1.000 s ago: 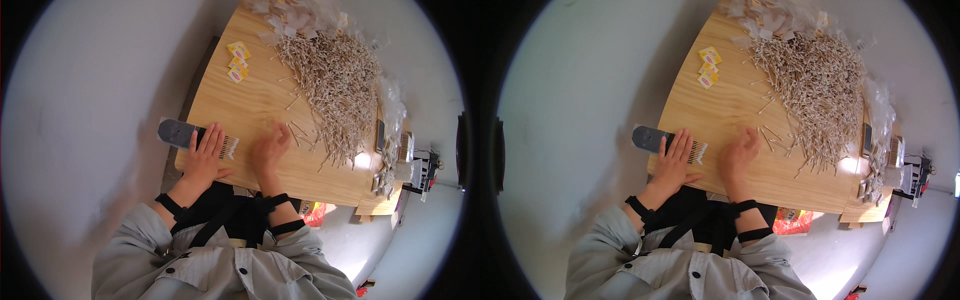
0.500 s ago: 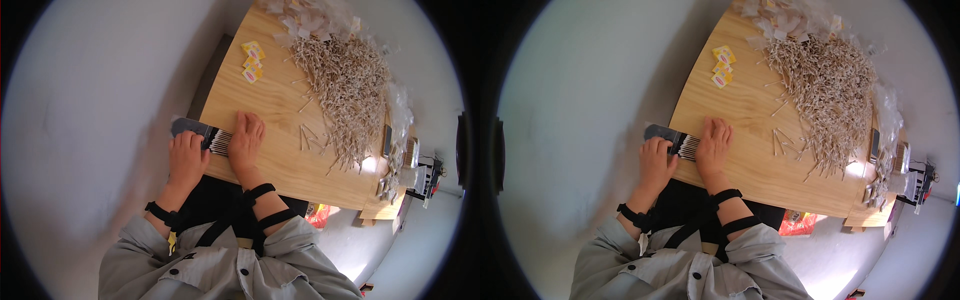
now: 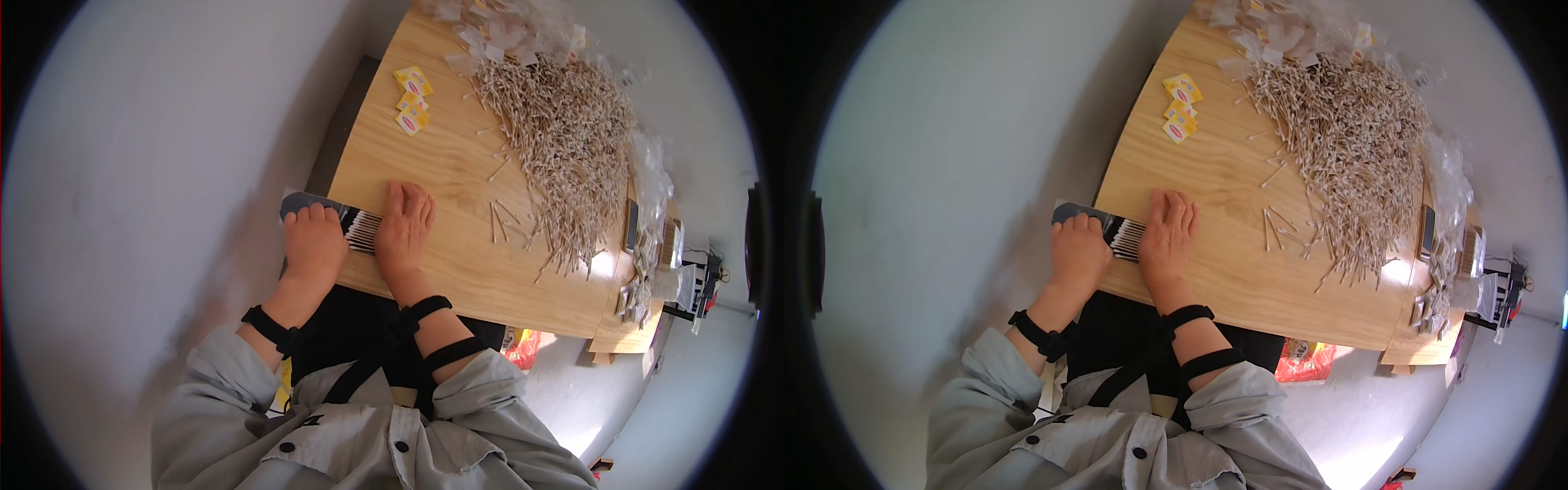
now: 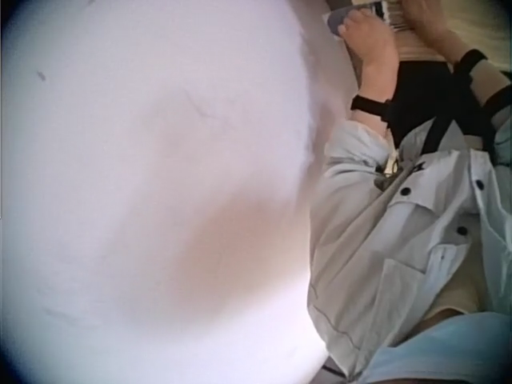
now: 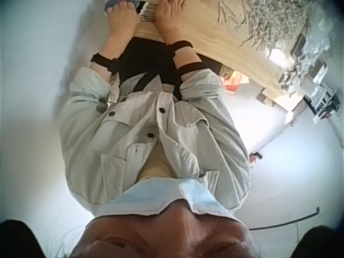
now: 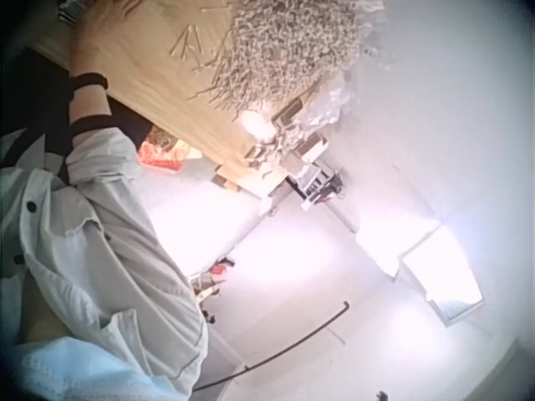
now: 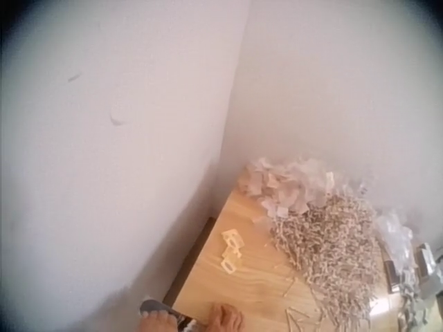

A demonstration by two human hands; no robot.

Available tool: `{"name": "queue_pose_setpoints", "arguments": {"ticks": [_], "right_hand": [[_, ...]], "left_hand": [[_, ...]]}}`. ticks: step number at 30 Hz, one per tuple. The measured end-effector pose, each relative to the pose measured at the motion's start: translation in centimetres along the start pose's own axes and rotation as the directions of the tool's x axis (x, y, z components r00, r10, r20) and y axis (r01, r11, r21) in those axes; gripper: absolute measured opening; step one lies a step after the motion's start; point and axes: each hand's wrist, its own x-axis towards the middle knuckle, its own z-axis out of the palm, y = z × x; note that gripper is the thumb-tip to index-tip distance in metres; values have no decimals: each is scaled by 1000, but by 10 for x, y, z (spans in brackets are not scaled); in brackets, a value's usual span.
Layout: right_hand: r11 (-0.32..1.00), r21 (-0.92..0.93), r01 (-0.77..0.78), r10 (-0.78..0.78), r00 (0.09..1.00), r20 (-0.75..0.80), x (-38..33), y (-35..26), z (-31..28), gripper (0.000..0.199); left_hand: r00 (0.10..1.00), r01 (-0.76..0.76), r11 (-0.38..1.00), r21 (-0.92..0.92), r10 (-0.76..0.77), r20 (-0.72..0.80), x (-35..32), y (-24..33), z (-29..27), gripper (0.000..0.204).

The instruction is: Manually organizing and packing cotton swabs into small plastic bags.

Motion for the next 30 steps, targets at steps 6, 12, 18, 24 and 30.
{"name": "queue_pose_setpoints", "arguments": {"ticks": [6, 12, 18, 24, 30], "right_hand": [[1000, -8, 12, -12, 1000, 0, 2, -3, 1, 40], [1000, 8, 16, -16, 1000, 23, 6, -13, 6, 41], [999, 11, 39, -40, 999, 25, 2, -18, 8, 42], [999, 22, 37, -38, 998, 43, 6, -27, 11, 41], [998, 50, 42, -43, 999, 23, 9, -28, 17, 40]], "left_hand": [[999, -10, 974, -225, 1, -36, -1, -9, -20, 9], [998, -27, 956, -293, 9, -62, -1, -10, -29, 10], [998, -13, 952, -306, -6, -61, -2, -10, -28, 11], [985, -61, 940, -335, 2, -173, -4, -11, -23, 14], [950, -49, 907, -418, -87, -299, 3, -29, -15, 23]]}}
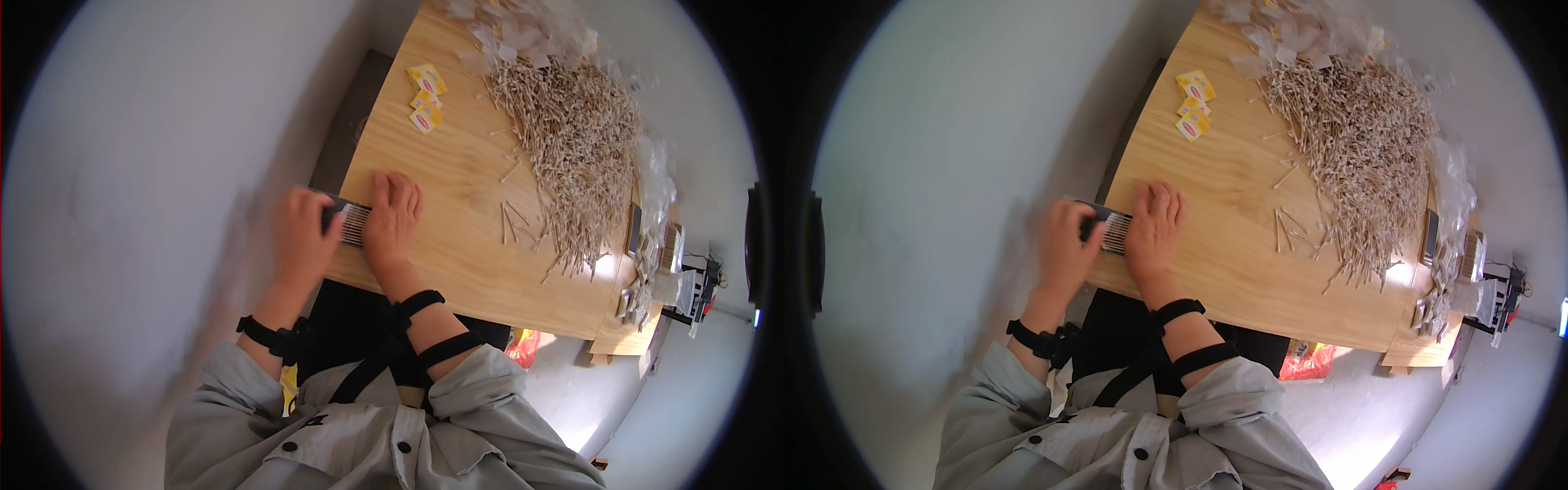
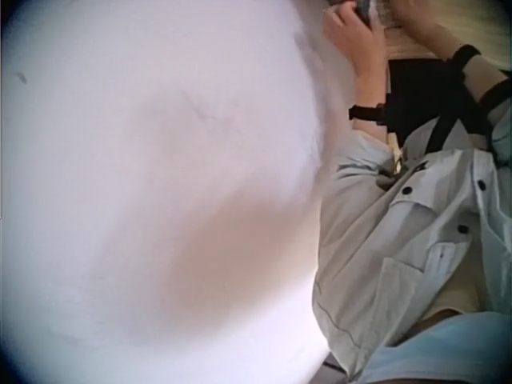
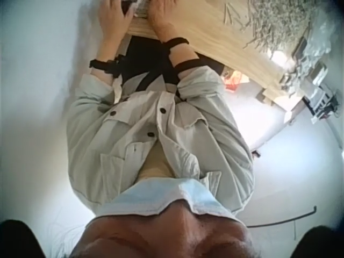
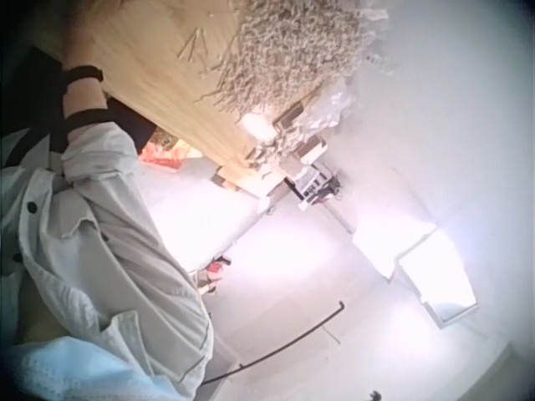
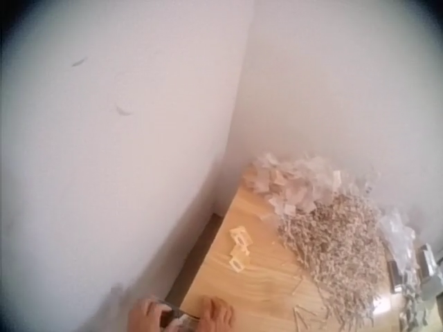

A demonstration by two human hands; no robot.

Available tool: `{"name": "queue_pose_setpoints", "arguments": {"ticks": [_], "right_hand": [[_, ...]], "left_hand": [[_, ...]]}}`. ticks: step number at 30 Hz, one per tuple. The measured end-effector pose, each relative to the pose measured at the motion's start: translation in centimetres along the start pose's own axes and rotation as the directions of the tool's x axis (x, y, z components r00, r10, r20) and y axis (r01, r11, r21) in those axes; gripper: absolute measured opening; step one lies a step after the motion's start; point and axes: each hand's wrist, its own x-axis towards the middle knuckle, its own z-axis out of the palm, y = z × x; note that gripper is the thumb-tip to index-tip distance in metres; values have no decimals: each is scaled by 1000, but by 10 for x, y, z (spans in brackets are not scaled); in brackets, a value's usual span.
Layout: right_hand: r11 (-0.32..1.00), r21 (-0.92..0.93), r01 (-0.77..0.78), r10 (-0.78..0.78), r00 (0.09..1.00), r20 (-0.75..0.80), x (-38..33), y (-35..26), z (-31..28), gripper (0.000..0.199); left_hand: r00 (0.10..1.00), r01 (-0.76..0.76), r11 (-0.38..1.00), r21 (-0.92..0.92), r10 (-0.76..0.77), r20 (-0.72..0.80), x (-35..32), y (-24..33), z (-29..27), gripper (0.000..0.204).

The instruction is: Manually organizing and packing cotton swabs into small plastic bags.

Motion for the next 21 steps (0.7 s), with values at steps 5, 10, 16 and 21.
{"name": "queue_pose_setpoints", "arguments": {"ticks": [5, 10, 16, 21], "right_hand": [[1000, 14, 23, -23, 999, -36, 1, -7, 1, 38], [999, -3, 40, -40, 998, -41, 5, -11, 3, 39], [856, 504, -116, 176, 982, -72, -10, -12, -5, 41], [544, 773, -326, 401, 910, 101, -32, -36, -13, 41]], "left_hand": [[688, 616, 365, -698, -681, 251, -9, -52, 19, 50], [587, 559, -58, -827, -676, 445, -16, -37, 52, 39], [567, 507, -227, -832, -639, 520, -17, -34, 52, 22], [584, 498, -236, -834, -620, 524, -17, -33, 50, 20]]}}
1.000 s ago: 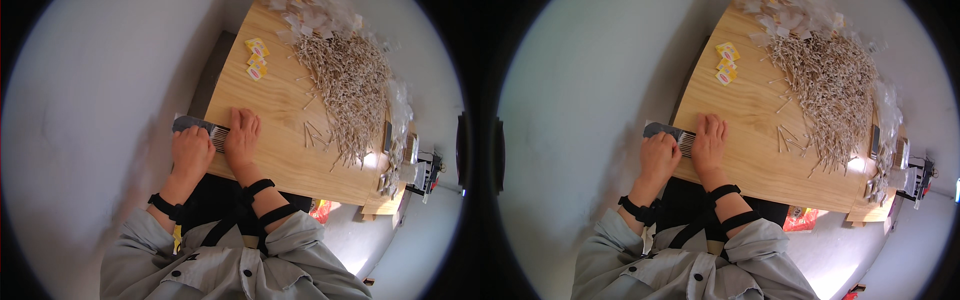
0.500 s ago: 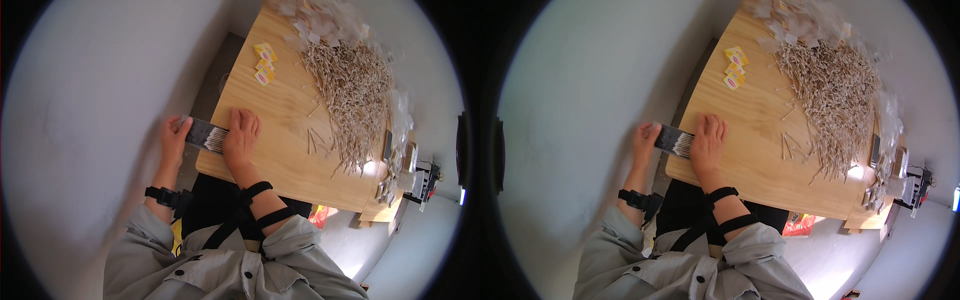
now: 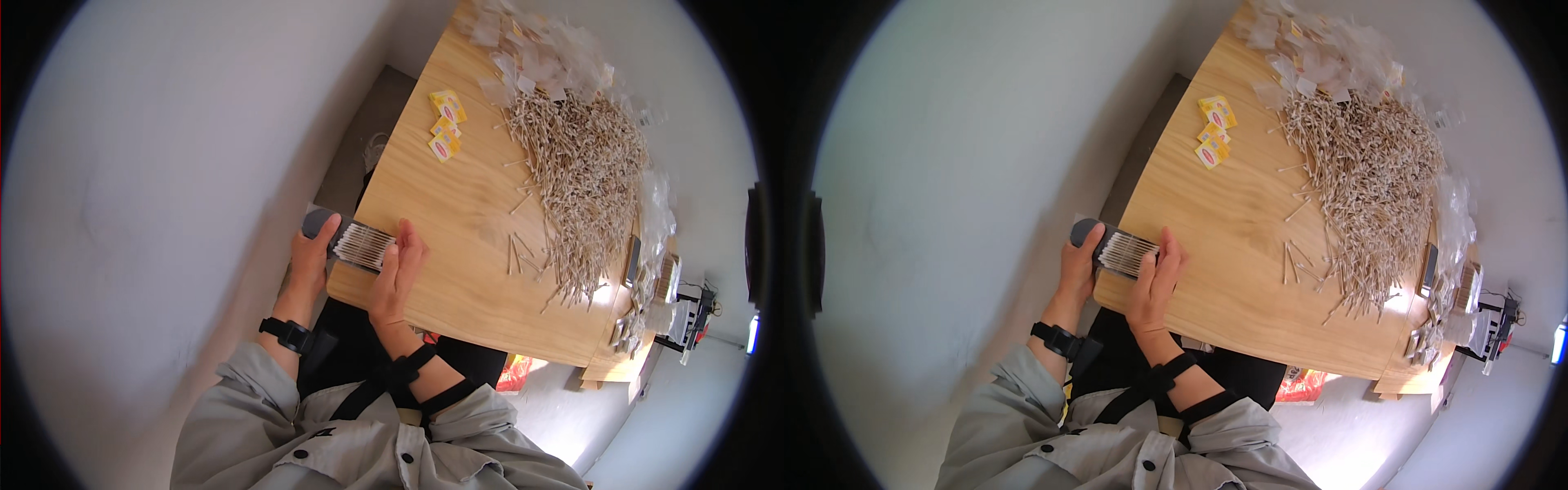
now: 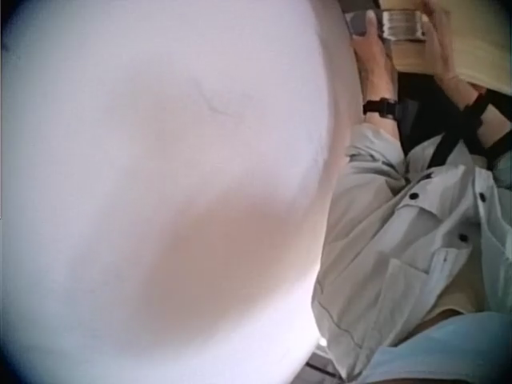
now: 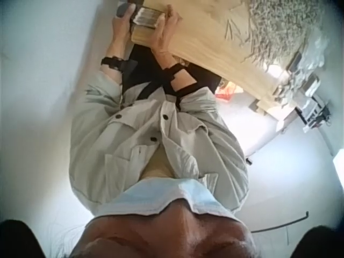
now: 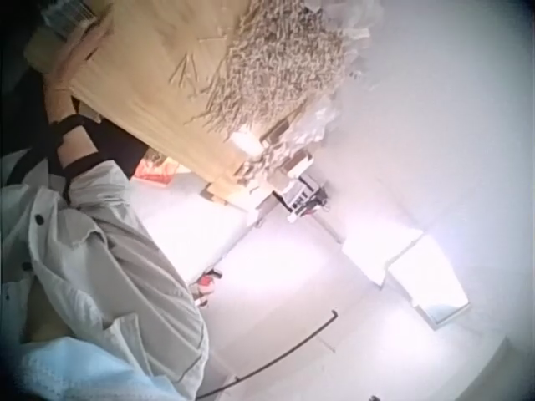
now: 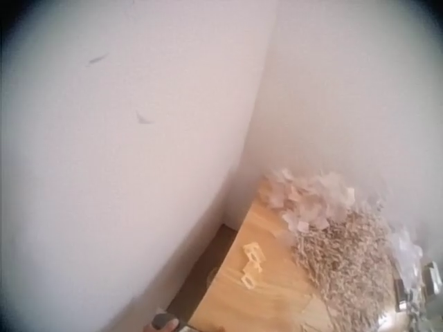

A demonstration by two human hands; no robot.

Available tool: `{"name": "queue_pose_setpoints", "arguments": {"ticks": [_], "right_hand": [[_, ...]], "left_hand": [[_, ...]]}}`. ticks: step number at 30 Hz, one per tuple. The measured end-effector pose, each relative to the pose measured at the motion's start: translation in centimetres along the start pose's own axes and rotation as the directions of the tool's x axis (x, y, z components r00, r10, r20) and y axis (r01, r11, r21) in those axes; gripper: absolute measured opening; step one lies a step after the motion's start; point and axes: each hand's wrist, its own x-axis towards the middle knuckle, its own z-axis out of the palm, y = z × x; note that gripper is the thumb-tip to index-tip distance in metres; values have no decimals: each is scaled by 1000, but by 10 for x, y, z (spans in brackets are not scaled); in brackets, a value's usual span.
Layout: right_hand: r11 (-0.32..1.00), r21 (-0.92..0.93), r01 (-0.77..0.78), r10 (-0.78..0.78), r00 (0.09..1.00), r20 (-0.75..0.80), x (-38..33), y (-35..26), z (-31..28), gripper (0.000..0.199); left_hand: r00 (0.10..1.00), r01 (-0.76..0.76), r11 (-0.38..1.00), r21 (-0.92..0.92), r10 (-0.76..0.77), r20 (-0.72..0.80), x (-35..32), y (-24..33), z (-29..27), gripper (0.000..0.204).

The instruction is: Manually organizing and packing cotton swabs into small plastic bags.

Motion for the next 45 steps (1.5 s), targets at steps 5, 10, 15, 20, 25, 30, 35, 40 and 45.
{"name": "queue_pose_setpoints", "arguments": {"ticks": [5, 10, 15, 20, 25, 30, 35, 40, 45], "right_hand": [[997, 76, 1, -2, 1000, 13, 6, 1, 17, 46], [998, 56, -9, 10, 1000, -20, 2, 0, 20, 44], [1000, 6, -26, 26, 998, 61, -4, 0, 15, 44], [999, 10, -35, 34, 997, 74, -6, 0, 10, 45], [998, 44, -35, 33, 998, 59, -7, 0, 8, 46], [998, 58, -40, 40, 999, 0, 3, 7, 2, 45], [984, 171, -54, 58, 998, -21, 3, 3, 2, 45], [986, 162, -42, 41, 999, 11, 3, 6, -2, 45], [973, 215, -80, 90, 995, -39, 17, 7, -7, 43]], "left_hand": [[997, -75, 995, 72, 75, 4, -1, -3, 1, 18], [983, -182, 968, 172, 184, 2, -4, -4, 3, 16], [982, -175, 956, 237, 188, -34, -6, -2, 4, 15], [995, -60, 989, 132, 69, -67, -5, -2, -1, 23], [998, -52, 984, 168, 44, 48, -10, 1, -18, 32], [975, -49, 983, 180, 8, 222, -20, 4, -22, 38], [935, 96, 981, 167, -146, 324, -17, 16, -39, 43], [898, 153, 961, 231, -233, 373, -15, 24, -48, 38], [926, 111, 968, 224, -183, 330, -18, 24, -41, 27]]}}
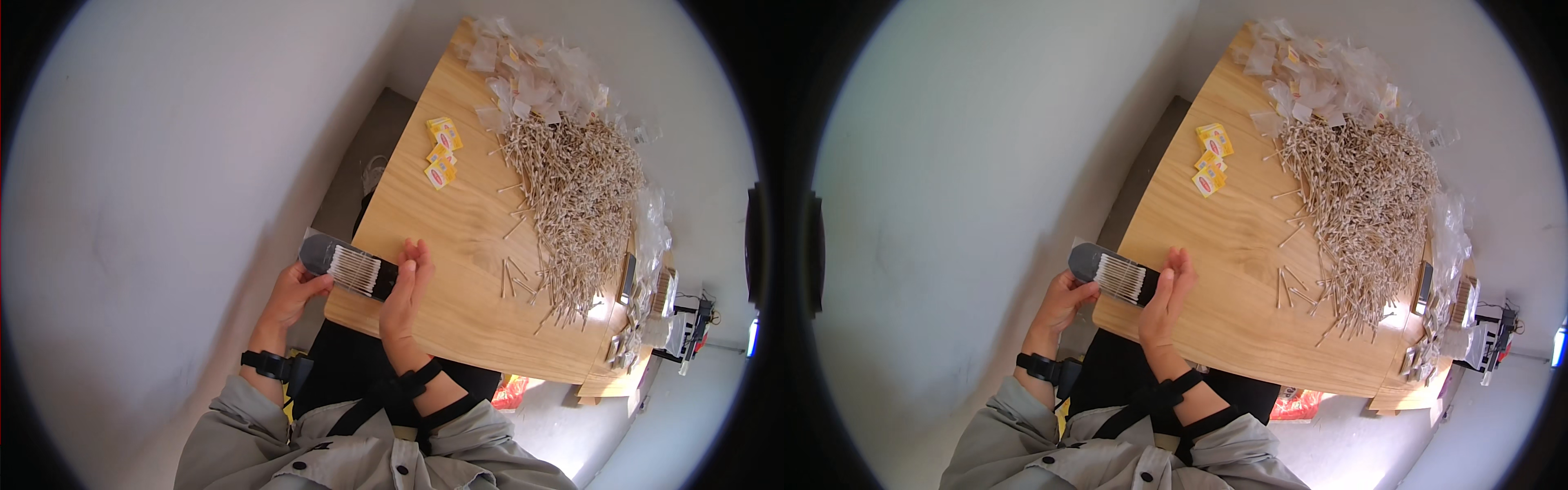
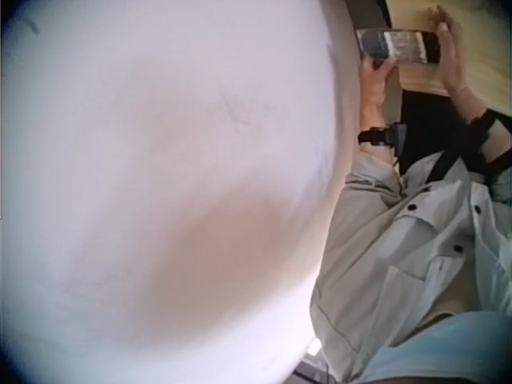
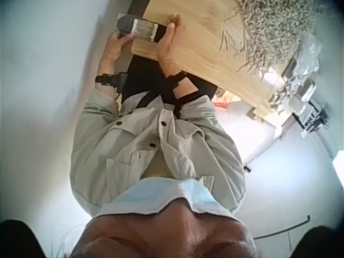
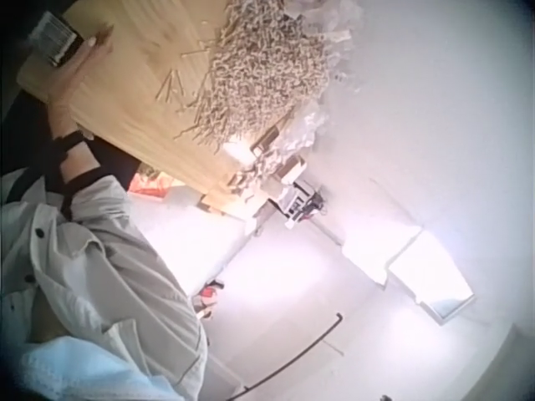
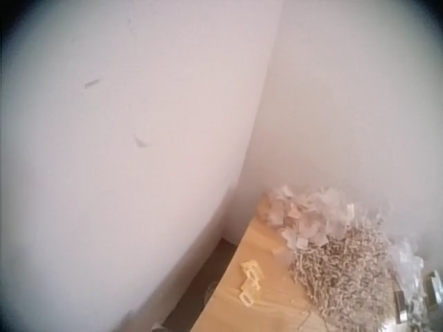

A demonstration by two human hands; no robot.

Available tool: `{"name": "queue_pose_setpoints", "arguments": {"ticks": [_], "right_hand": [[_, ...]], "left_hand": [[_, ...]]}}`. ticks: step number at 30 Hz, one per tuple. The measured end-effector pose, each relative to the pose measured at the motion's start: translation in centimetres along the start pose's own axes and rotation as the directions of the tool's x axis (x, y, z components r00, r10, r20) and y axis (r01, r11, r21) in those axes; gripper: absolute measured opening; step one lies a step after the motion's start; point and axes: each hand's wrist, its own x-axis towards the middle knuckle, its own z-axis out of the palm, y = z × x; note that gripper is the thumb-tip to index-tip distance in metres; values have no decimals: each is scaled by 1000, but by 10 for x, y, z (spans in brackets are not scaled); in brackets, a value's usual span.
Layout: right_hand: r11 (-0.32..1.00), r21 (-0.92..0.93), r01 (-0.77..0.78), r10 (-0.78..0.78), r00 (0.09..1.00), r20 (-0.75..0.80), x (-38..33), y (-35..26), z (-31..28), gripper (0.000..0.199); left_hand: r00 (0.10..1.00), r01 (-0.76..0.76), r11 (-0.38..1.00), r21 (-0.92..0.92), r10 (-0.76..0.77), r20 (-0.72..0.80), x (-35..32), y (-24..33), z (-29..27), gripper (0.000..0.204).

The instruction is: Manually organizing and packing cotton swabs into small plastic bags.

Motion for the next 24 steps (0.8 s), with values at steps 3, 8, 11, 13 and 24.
{"name": "queue_pose_setpoints", "arguments": {"ticks": [3, 8, 11, 13, 24], "right_hand": [[999, -39, 34, -35, 999, -34, 23, 1, -8, 42], [923, -342, 179, -177, 984, 37, 78, 4, -20, 47], [772, -569, 284, -297, 952, 74, 117, -1, -19, 53], [709, -683, 176, -234, 972, 7, 144, -2, -22, 55], [610, -780, 142, -197, 980, 24, 163, -16, -25, 36]], "left_hand": [[999, 25, 1000, 7, -25, -25, 0, -4, -2, 25], [995, 24, 992, -124, -36, -97, 4, -2, 7, 22], [985, 3, 989, -148, -29, -170, 12, -9, 8, 19], [983, 19, 993, -116, -40, -179, 18, -13, 12, 19], [984, -43, 992, -120, 21, -179, 11, -11, 2, 26]]}}
